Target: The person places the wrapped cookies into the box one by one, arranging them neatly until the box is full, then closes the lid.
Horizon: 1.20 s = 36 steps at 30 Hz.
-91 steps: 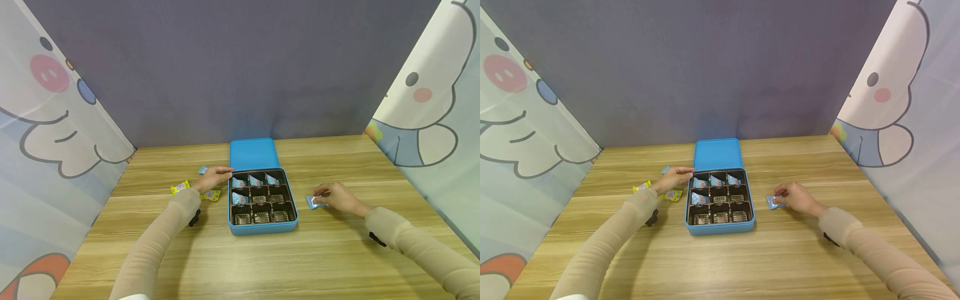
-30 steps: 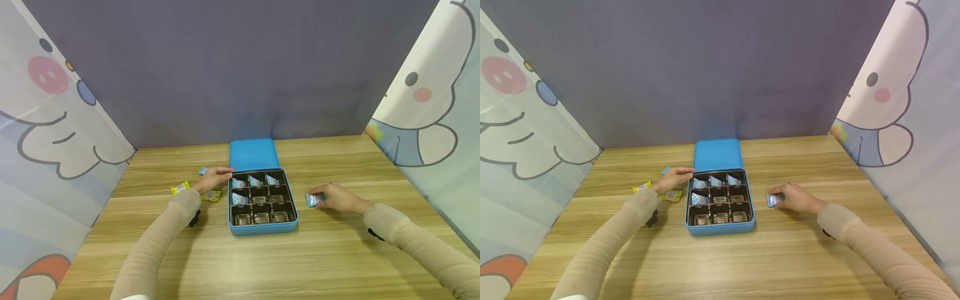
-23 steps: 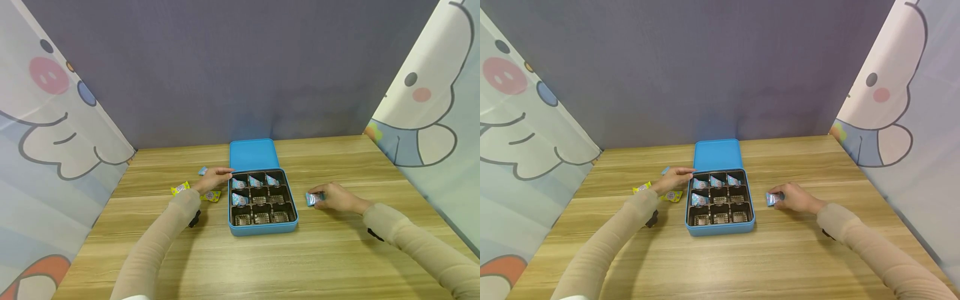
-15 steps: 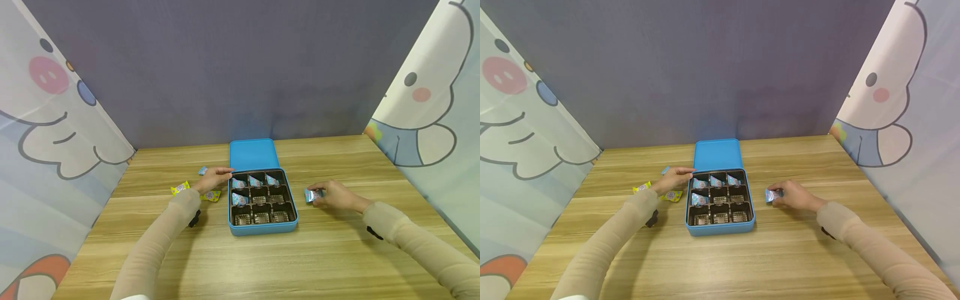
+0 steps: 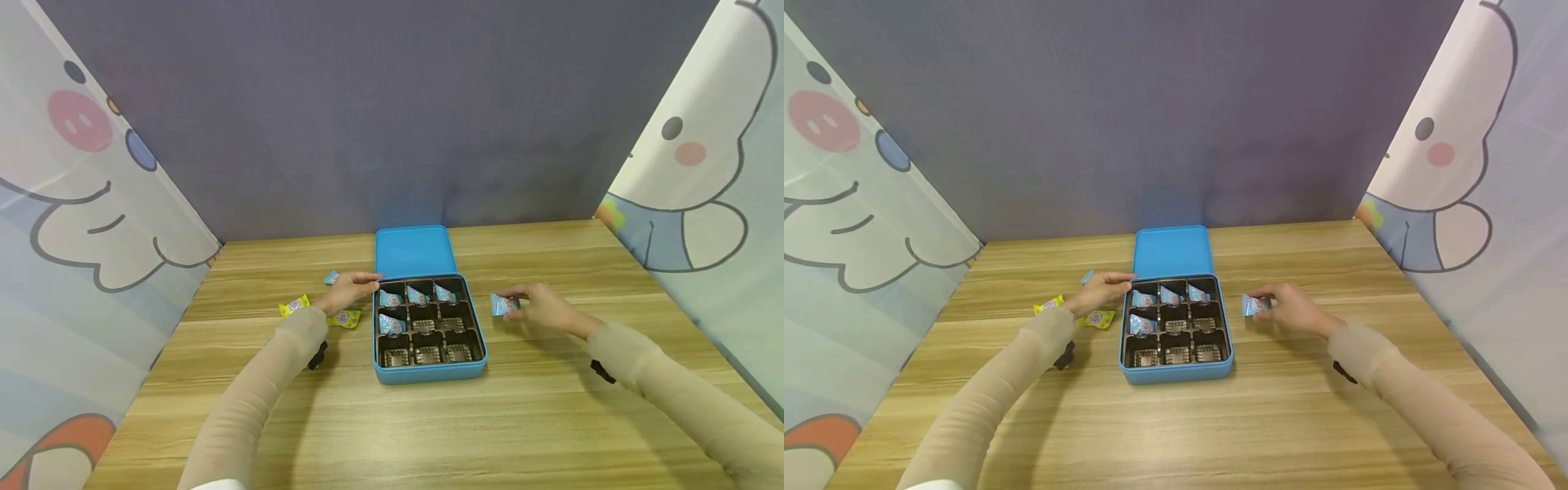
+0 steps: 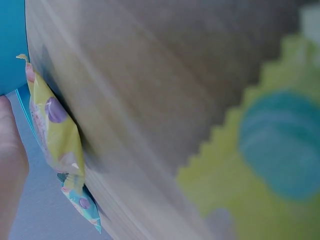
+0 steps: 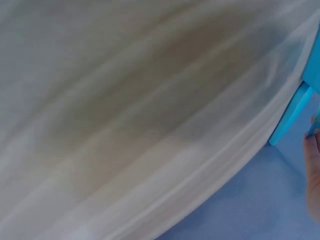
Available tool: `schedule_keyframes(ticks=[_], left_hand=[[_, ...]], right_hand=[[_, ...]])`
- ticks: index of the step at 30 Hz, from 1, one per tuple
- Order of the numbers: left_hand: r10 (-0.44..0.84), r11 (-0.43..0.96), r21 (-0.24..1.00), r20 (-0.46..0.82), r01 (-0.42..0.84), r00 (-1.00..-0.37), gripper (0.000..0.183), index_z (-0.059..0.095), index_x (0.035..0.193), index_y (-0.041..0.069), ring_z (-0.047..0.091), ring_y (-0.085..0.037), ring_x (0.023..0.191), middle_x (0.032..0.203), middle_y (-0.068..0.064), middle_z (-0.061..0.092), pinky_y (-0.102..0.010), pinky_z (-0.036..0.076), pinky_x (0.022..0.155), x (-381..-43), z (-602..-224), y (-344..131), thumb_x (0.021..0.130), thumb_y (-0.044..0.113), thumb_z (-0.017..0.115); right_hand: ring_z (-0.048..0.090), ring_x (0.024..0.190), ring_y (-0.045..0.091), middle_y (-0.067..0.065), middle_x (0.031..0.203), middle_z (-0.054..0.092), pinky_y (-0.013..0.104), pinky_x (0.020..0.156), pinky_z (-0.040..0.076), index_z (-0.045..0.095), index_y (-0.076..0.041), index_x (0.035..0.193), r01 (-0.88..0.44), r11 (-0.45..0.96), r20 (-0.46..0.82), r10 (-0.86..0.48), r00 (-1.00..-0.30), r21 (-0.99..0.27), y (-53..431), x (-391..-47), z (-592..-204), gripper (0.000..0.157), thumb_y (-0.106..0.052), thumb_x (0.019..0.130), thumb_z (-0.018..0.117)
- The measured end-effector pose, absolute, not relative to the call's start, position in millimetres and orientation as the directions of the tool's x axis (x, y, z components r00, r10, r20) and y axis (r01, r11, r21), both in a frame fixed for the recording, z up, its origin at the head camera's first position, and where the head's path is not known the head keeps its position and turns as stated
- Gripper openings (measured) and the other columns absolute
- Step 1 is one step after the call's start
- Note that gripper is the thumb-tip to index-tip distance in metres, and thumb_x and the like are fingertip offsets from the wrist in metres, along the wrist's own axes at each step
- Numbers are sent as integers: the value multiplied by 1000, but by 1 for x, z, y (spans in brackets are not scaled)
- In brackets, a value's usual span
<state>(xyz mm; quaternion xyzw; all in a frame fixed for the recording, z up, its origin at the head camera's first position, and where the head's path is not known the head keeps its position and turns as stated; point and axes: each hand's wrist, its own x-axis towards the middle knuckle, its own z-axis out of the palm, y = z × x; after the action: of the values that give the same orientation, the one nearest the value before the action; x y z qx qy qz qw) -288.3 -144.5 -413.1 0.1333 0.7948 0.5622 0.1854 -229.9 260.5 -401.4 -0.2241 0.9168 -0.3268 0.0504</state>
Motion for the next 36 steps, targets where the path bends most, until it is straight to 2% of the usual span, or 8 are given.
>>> schedule_keyframes(ticks=[4, 13, 22, 30, 36], left_hand=[[414, 343, 939, -147, 4, -898, 41, 53, 129, 11, 48, -28, 122, 137, -11, 46, -37, 42, 101, -290, -414, -146, 92, 27, 57], [410, 345, 939, -152, -1, -899, 41, 54, 129, 11, 48, -28, 122, 137, -11, 46, -38, 42, 101, -289, -414, -146, 92, 27, 57], [391, 369, 929, -164, -9, -906, 38, 56, 127, 15, 50, -25, 121, 135, -8, 49, -37, 43, 100, -290, -413, -144, 92, 28, 57], [412, 349, 937, -141, 13, -900, 40, 55, 128, 14, 49, -27, 121, 137, -9, 47, -38, 43, 101, -288, -414, -145, 91, 30, 57], [445, 338, 939, -96, 68, -890, 42, 56, 127, 14, 51, -26, 119, 136, -12, 47, -37, 45, 98, -288, -417, -148, 90, 34, 57]], right_hand=[[59, 101, 30, 16, 113, 64, 53, 95, 43, 63, -1, 115, -409, 666, 98, -452, -887, -624, 255, -233, -395, 45, -13, 74, 76], [58, 108, 32, 17, 117, 61, 49, 97, 43, 62, -4, 118, -372, 658, 90, -421, -903, -655, 249, -235, -389, 45, -11, 75, 75], [56, 111, 33, 15, 119, 61, 47, 97, 43, 59, -4, 120, -347, 635, 85, -405, -910, -690, 243, -239, -382, 47, -15, 77, 74], [54, 115, 32, 14, 122, 60, 48, 99, 42, 59, -9, 122, -324, 639, 52, -406, -912, -698, 233, -241, -378, 53, -30, 76, 75], [54, 116, 32, 12, 120, 61, 49, 99, 41, 60, -10, 121, -338, 604, 69, -423, -904, -722, 226, -242, -375, 50, -27, 76, 75]])
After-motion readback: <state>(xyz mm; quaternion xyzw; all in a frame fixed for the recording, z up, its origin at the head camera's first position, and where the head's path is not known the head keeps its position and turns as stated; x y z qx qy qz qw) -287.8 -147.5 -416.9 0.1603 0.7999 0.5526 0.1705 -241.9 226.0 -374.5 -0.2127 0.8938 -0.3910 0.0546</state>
